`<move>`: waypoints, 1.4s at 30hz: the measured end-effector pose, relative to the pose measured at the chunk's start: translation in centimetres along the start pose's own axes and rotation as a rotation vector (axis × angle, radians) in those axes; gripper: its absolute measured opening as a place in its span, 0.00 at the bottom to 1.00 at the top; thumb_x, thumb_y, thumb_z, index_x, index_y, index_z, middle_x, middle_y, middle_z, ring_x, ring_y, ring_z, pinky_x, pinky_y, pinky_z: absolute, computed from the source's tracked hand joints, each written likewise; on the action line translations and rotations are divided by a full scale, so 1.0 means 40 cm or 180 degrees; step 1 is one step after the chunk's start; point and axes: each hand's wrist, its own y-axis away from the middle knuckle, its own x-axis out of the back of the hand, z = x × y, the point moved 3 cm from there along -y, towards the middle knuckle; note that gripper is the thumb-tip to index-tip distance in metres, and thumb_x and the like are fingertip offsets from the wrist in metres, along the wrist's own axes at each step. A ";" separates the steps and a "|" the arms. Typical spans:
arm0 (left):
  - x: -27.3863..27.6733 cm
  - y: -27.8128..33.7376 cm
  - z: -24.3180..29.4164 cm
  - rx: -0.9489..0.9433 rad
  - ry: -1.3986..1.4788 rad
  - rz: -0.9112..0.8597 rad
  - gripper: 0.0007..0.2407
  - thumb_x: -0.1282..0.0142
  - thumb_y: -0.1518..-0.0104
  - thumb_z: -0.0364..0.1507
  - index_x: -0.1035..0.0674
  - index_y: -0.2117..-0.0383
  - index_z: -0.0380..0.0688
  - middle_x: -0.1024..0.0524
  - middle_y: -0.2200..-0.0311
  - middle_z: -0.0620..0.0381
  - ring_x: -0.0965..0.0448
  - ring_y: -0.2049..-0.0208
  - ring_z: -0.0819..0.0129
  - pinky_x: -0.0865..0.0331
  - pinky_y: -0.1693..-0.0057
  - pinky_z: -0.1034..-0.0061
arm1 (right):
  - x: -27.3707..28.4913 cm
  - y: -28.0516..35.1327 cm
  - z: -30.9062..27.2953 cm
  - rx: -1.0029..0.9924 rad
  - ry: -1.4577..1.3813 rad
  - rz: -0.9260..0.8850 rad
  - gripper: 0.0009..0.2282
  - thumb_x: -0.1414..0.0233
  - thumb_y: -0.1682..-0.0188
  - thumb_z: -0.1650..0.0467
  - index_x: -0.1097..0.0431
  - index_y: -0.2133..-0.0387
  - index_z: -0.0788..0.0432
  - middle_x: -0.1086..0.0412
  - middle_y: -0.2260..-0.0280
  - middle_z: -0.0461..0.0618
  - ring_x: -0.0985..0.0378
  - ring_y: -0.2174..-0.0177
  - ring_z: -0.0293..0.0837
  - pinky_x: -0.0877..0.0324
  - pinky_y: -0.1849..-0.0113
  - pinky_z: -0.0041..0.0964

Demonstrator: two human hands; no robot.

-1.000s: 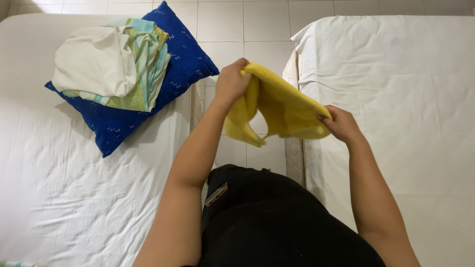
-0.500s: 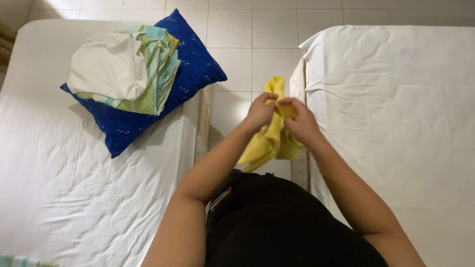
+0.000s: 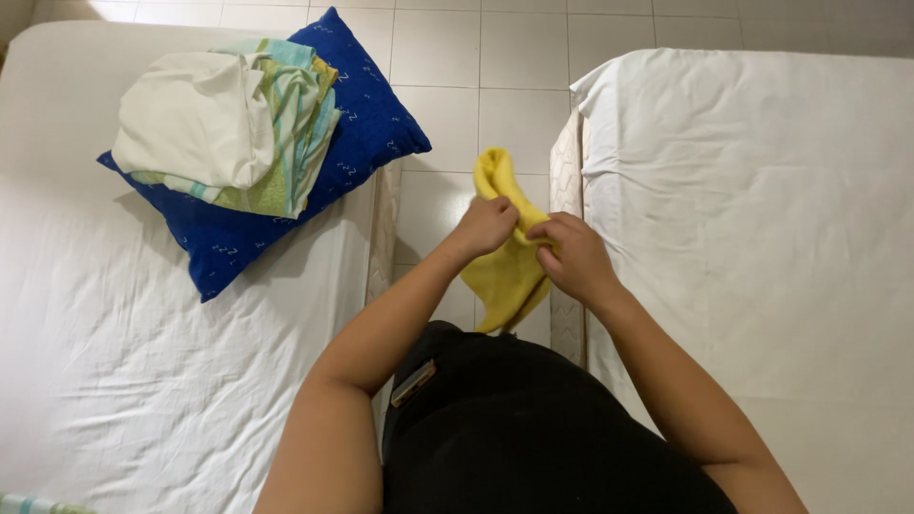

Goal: The person removes a blue pillow from a white pillowcase, folds the case, and places it on a stack of linens. They then fold a yellow towel and place it on the stack. Finally, they remove a white fitted sheet from a mattress and fold it.

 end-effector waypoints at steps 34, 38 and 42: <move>1.466 0.194 -0.655 -0.0051 0.0799 0.3196 0.21 0.42 0.35 0.44 0.23 0.51 0.35 0.32 0.50 0.54 0.28 0.53 0.67 0.31 0.51 0.73 | -0.712 -0.635 -0.497 0.1817 -0.0044 -0.0751 0.20 0.42 0.60 0.77 0.24 0.51 0.58 0.31 0.46 0.60 0.30 0.48 0.61 0.31 0.49 0.52; 1.290 0.203 -0.828 0.1623 -0.0738 0.3493 0.29 0.37 0.44 0.43 0.30 0.43 0.32 0.35 0.42 0.31 0.37 0.39 0.37 0.41 0.35 0.52 | -0.798 -0.607 -0.410 0.0900 -0.0227 -0.2155 0.17 0.37 0.60 0.70 0.25 0.55 0.53 0.36 0.42 0.58 0.38 0.43 0.61 0.37 0.45 0.51; 1.088 0.177 -0.515 0.0615 -0.1479 0.3462 0.32 0.37 0.49 0.36 0.35 0.37 0.39 0.49 0.32 0.29 0.52 0.32 0.31 0.52 0.32 0.43 | -0.773 -0.610 -0.296 0.0029 -0.0148 -0.1967 0.16 0.40 0.55 0.68 0.27 0.52 0.52 0.36 0.42 0.57 0.38 0.42 0.60 0.40 0.43 0.51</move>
